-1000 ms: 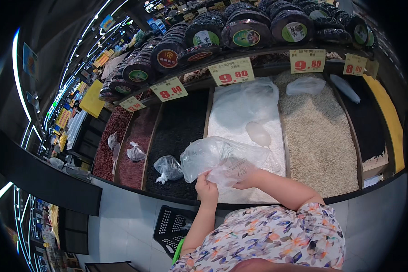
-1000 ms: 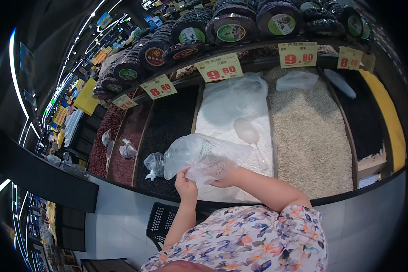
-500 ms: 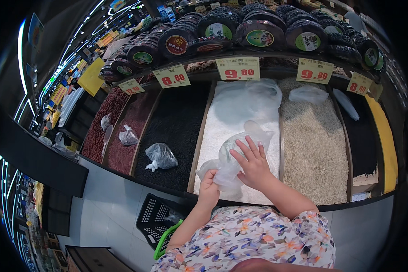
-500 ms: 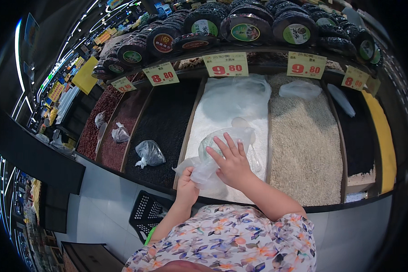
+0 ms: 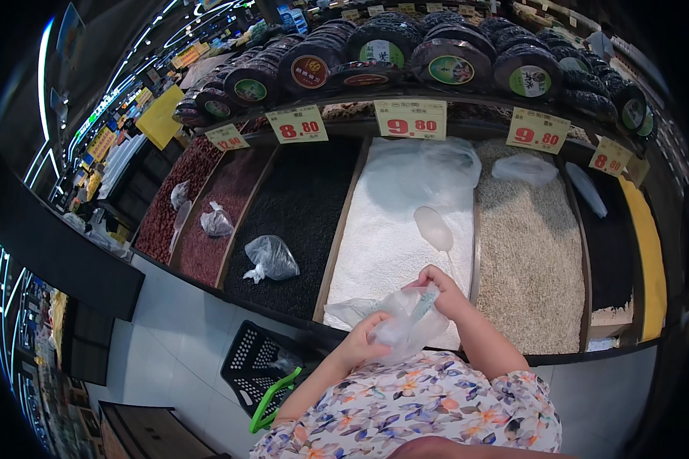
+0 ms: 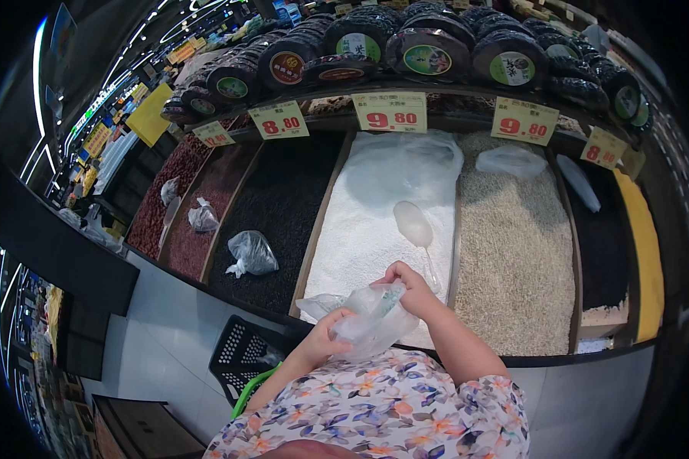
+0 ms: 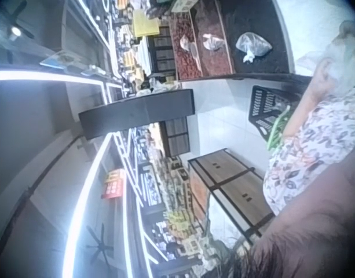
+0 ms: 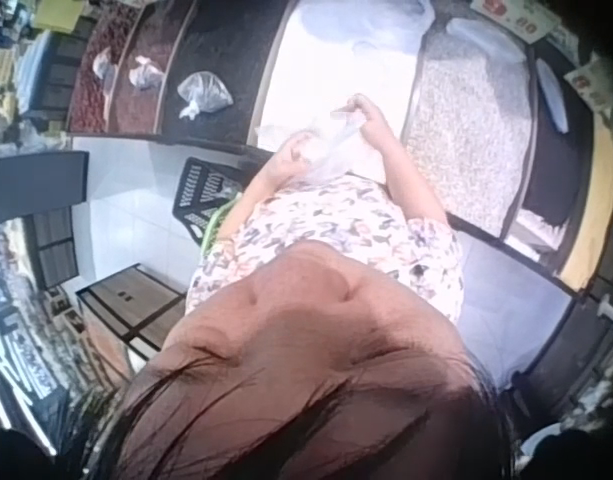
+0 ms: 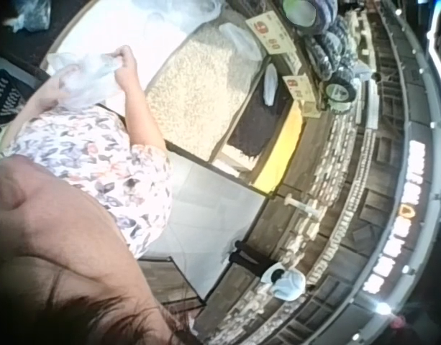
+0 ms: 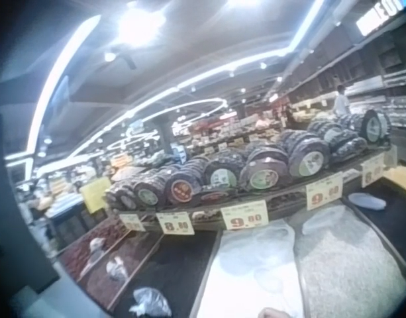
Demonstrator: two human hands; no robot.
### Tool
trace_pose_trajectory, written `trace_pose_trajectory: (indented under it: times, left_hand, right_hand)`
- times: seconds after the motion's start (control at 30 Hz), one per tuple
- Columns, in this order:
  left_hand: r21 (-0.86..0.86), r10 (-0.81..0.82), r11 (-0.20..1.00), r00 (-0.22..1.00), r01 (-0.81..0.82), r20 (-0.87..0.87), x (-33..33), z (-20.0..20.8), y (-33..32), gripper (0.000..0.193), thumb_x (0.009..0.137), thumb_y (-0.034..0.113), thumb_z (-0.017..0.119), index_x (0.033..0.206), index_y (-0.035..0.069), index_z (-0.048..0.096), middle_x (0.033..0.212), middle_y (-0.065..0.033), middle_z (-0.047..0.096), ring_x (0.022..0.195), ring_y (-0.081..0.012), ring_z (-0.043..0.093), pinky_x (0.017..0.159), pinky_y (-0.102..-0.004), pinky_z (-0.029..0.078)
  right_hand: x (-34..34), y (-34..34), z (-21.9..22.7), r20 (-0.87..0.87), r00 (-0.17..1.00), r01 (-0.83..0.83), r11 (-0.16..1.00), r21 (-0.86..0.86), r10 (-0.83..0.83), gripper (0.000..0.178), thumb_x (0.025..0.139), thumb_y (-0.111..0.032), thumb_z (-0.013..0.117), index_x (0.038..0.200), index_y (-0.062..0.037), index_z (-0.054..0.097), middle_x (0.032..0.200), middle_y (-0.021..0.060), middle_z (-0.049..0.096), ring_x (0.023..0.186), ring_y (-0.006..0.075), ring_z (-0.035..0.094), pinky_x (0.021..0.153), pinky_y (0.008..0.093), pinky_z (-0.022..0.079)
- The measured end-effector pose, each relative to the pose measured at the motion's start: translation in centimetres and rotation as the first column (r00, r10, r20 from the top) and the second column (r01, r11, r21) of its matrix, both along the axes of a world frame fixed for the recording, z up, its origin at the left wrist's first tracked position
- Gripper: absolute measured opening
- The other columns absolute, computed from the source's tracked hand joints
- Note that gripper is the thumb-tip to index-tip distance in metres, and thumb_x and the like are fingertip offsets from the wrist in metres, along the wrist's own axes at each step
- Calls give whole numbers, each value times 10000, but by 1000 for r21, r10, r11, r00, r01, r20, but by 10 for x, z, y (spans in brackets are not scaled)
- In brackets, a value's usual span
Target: The person bags and ties plastic bags of different grains and legumes from open bins, including light-colored rice, black beans, red beans, and red dates, placing them into a handheld shopping basket.
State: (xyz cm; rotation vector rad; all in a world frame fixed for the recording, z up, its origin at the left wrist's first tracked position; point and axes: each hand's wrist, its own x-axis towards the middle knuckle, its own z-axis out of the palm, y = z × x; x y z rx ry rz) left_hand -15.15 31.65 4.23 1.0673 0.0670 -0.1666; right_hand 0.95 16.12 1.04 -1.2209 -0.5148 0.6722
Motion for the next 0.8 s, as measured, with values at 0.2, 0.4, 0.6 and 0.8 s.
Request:
trace_pose_trajectory:
  times: [0.2, 0.4, 0.6, 0.8]
  left_hand:
    - [785, 57, 611, 995, -100, 83, 4, 13, -1, 443, 716, 4, 617, 1148, 29, 520, 973, -110, 592, 919, -223, 582, 778, -287, 450]
    - [608, 221, 634, 865, -478, 450, 0, -34, 38, 237, 737, -45, 519, 948, -19, 623, 873, -80, 624, 759, -177, 594, 693, -253, 454]
    - [138, 214, 971, 965, -193, -151, -13, -22, 15, 234, 767, 6, 594, 999, -25, 588, 916, -42, 610, 833, -97, 558, 754, -259, 449]
    - [493, 45, 870, 998, -20, -40, -16, 5, 12, 380, 702, 30, 692, 1057, -11, 562, 911, -28, 607, 857, -101, 556, 775, -260, 444]
  right_hand:
    - [0, -24, -24, -321, 882, -367, 930, -12, 344, 317, 749, -37, 603, 1056, -79, 534, 951, 46, 608, 813, 116, 587, 713, 246, 465]
    - [-25, -23, 12, 405, 841, -243, 919, -312, 359, 434, 703, -99, 653, 1123, -68, 552, 991, 60, 614, 865, 182, 595, 738, 301, 467]
    - [-23, -13, 3, 671, 644, 264, 716, -646, 369, 322, 663, -20, 593, 980, -75, 597, 987, 121, 610, 910, 321, 580, 794, 352, 464]
    - [-2, -25, -28, -364, 922, -129, 991, 26, 129, 160, 745, -10, 577, 903, -35, 582, 880, 61, 617, 817, 182, 610, 737, 302, 477]
